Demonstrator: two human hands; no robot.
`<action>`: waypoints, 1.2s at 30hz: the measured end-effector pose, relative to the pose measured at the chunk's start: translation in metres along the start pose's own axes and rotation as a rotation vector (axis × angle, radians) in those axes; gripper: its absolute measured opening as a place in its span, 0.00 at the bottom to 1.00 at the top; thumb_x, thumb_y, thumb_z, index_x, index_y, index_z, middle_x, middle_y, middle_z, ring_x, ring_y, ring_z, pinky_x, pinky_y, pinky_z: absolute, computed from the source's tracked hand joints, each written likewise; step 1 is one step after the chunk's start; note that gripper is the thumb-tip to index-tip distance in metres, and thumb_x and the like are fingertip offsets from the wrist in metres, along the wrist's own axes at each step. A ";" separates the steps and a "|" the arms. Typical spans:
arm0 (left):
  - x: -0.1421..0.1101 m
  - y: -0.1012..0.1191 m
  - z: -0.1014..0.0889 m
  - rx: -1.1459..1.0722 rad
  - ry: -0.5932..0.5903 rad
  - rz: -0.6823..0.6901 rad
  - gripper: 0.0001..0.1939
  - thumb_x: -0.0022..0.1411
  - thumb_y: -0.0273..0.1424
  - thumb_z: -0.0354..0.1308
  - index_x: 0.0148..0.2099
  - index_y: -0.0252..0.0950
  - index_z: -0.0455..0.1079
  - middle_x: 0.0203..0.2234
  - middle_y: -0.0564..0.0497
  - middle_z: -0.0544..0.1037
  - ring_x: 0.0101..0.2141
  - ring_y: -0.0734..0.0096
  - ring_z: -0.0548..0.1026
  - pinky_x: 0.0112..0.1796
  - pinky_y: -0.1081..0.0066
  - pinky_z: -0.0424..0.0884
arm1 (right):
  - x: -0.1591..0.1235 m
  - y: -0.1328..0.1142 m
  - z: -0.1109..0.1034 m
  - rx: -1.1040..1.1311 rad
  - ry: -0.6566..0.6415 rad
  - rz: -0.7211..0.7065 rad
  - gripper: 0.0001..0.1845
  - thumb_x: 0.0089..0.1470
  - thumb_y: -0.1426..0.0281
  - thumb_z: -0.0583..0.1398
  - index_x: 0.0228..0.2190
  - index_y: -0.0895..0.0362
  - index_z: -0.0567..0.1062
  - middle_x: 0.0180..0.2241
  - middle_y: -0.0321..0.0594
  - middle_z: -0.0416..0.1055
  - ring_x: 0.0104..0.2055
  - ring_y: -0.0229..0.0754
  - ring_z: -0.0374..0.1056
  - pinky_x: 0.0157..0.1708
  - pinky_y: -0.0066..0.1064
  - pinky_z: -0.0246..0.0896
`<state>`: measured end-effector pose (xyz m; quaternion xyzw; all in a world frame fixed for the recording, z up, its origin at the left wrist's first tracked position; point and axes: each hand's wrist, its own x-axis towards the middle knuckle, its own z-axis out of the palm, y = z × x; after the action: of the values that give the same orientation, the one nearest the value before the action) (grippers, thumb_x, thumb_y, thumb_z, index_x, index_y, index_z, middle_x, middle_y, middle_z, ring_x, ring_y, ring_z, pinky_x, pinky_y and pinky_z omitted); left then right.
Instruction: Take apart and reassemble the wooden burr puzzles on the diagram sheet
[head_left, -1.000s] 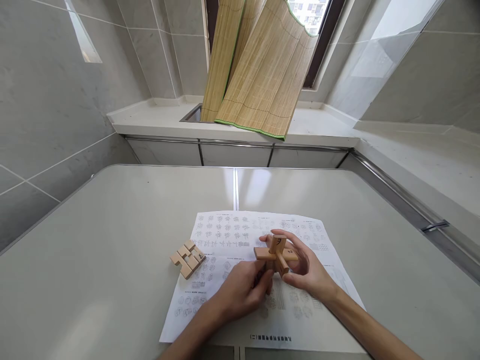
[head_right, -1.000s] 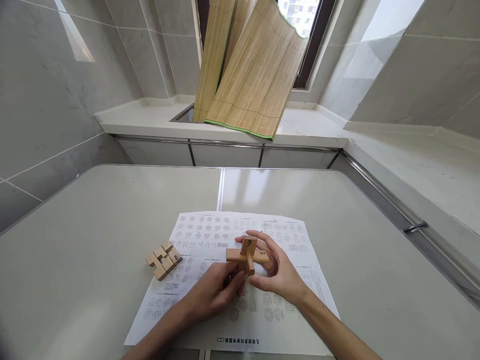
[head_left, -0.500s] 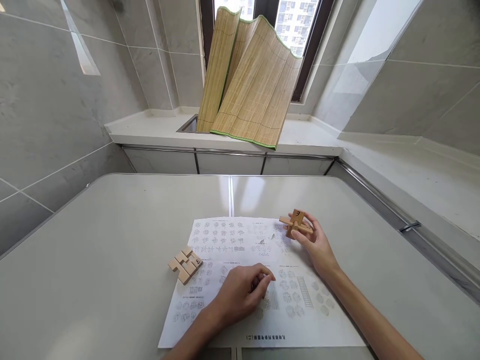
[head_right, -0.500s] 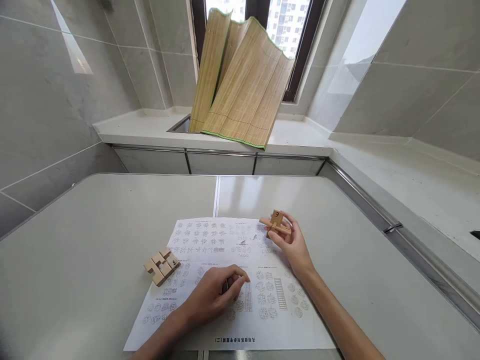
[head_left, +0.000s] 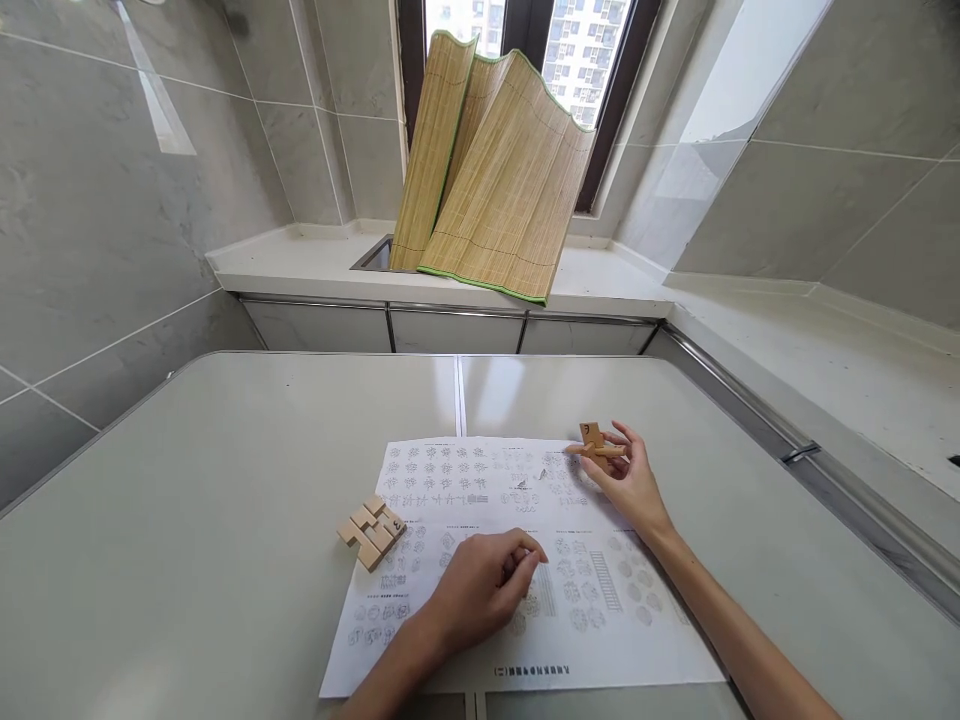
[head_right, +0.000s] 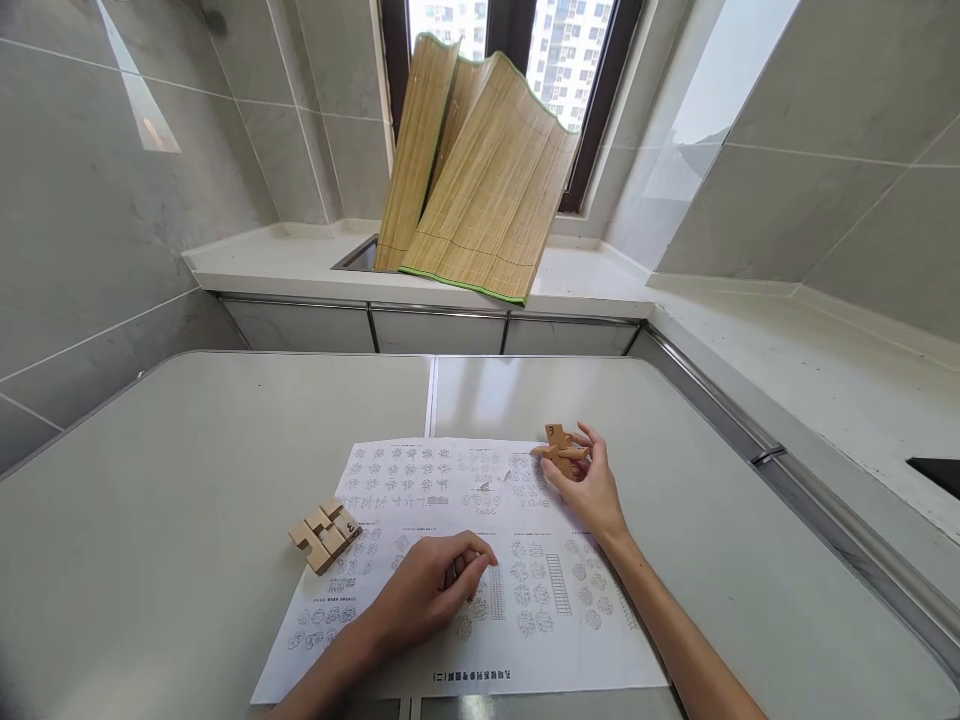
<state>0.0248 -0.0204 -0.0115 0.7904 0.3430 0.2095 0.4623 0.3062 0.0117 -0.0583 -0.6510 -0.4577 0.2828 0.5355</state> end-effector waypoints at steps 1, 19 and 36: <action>0.000 0.000 0.000 0.001 0.000 -0.001 0.15 0.74 0.36 0.50 0.42 0.36 0.76 0.22 0.53 0.77 0.22 0.72 0.69 0.29 0.73 0.66 | 0.000 0.000 0.000 -0.032 0.011 -0.002 0.51 0.49 0.49 0.72 0.66 0.47 0.58 0.65 0.51 0.65 0.56 0.58 0.76 0.58 0.54 0.69; -0.009 0.004 -0.008 0.123 0.055 0.060 0.13 0.74 0.33 0.51 0.45 0.38 0.77 0.27 0.51 0.80 0.27 0.69 0.75 0.32 0.71 0.70 | 0.002 0.006 0.001 -0.215 0.092 -0.067 0.46 0.51 0.48 0.68 0.65 0.51 0.64 0.63 0.50 0.71 0.63 0.60 0.68 0.63 0.53 0.60; -0.092 -0.045 -0.076 0.657 0.714 -0.346 0.37 0.64 0.53 0.60 0.67 0.38 0.59 0.58 0.39 0.73 0.58 0.42 0.71 0.54 0.44 0.72 | -0.013 -0.019 -0.002 -0.290 0.289 -0.352 0.35 0.58 0.53 0.65 0.62 0.53 0.66 0.63 0.53 0.63 0.65 0.64 0.60 0.59 0.59 0.62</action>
<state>-0.1029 -0.0278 -0.0154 0.7047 0.6531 0.2678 0.0716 0.2963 -0.0009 -0.0409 -0.6650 -0.5182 0.0210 0.5374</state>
